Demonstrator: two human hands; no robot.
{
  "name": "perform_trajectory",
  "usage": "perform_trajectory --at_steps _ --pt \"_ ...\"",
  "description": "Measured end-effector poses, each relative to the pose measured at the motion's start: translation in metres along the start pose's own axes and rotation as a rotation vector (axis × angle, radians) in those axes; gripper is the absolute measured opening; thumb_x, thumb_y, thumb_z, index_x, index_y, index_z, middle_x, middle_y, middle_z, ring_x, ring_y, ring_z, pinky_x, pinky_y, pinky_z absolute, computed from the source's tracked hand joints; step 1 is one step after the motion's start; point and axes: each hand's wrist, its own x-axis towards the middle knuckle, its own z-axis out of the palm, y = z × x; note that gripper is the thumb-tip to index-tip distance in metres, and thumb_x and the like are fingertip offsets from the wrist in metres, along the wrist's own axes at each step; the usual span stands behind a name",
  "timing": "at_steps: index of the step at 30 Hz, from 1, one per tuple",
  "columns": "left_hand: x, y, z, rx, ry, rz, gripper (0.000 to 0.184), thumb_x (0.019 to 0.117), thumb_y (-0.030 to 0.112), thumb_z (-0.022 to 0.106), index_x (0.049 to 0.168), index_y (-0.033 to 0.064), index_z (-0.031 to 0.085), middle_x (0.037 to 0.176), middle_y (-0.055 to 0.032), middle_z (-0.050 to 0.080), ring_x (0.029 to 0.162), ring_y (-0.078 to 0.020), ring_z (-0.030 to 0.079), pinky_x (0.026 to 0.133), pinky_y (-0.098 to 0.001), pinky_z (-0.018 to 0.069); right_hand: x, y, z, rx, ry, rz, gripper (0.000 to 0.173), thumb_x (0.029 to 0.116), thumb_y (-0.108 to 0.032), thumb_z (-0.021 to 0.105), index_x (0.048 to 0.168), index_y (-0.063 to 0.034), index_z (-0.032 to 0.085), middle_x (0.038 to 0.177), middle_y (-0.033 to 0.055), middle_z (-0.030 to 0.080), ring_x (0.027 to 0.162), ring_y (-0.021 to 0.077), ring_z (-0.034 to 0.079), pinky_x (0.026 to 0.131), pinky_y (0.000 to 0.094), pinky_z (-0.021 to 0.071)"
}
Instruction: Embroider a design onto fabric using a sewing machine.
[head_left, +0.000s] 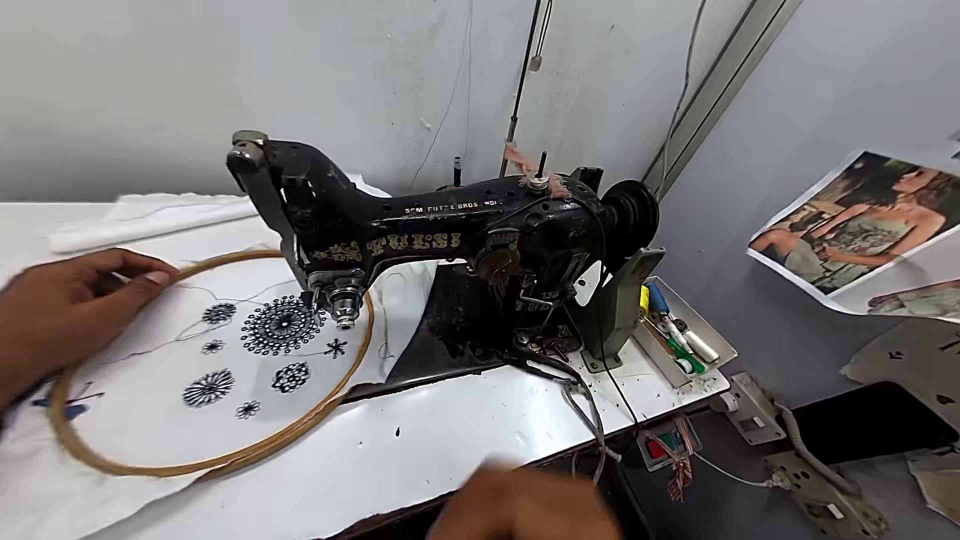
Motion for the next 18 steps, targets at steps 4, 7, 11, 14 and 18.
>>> perform_trajectory --at_steps 4,7,11,14,18 --pt "-0.016 -0.018 -0.004 0.052 0.009 0.241 0.021 0.1028 0.015 0.055 0.11 -0.0005 0.067 0.078 -0.0154 0.061 0.062 -0.0272 0.053 0.059 -0.0542 0.0432 0.016 0.071 -0.072 -0.861 -0.108 0.134 0.025 0.099 -0.03 0.061 0.104 -0.0127 0.078 0.1 0.0028 0.073 0.092 0.0175 0.071 0.078 0.037 0.061" --pt "-0.028 -0.014 -0.011 0.075 -0.037 0.299 0.018 0.1009 0.012 0.058 0.107 -0.001 0.069 0.096 -0.0153 0.069 0.079 -0.0258 0.064 0.074 -0.0538 0.0525 0.008 0.105 -0.089 -0.967 -0.205 0.141 0.041 0.0971 -0.045 0.057 0.106 -0.011 0.078 0.109 0.0129 0.07 0.1 0.0329 0.068 0.082 0.0523 0.0577" --pt "-0.025 0.003 -0.035 0.195 -0.189 0.26 0.022 0.1052 0.014 0.056 0.119 0.0041 0.069 0.106 -0.0143 0.07 0.089 -0.0272 0.067 0.081 -0.0531 0.0543 0.014 0.097 -0.088 -0.989 -0.353 0.16 0.031 0.1015 -0.024 0.053 0.098 0.0007 0.072 0.105 0.0247 0.066 0.095 0.0439 0.067 0.078 0.0578 0.0546" --pt "-0.042 0.039 -0.036 0.357 -0.155 0.343 0.034 0.103 0.021 0.058 0.134 0.0125 0.067 0.139 -0.0167 0.06 0.127 -0.0408 0.055 0.098 -0.0683 0.0413 0.017 0.093 -0.079 -1.058 -0.329 0.216 0.026 0.1015 -0.011 0.049 0.1 0.0109 0.063 0.103 0.0341 0.062 0.095 0.0538 0.064 0.079 0.0635 0.052" --pt "-0.069 0.075 -0.003 0.085 -0.298 0.538 0.029 0.1028 0.021 0.058 0.126 0.0105 0.071 0.126 -0.0099 0.066 0.12 -0.023 0.062 0.1 -0.0477 0.0523 0.027 0.068 -0.058 -1.014 -0.13 0.272 0.025 0.1047 -0.008 0.042 0.106 0.0112 0.059 0.093 0.0298 0.063 0.084 0.0493 0.066 0.069 0.0609 0.0526"
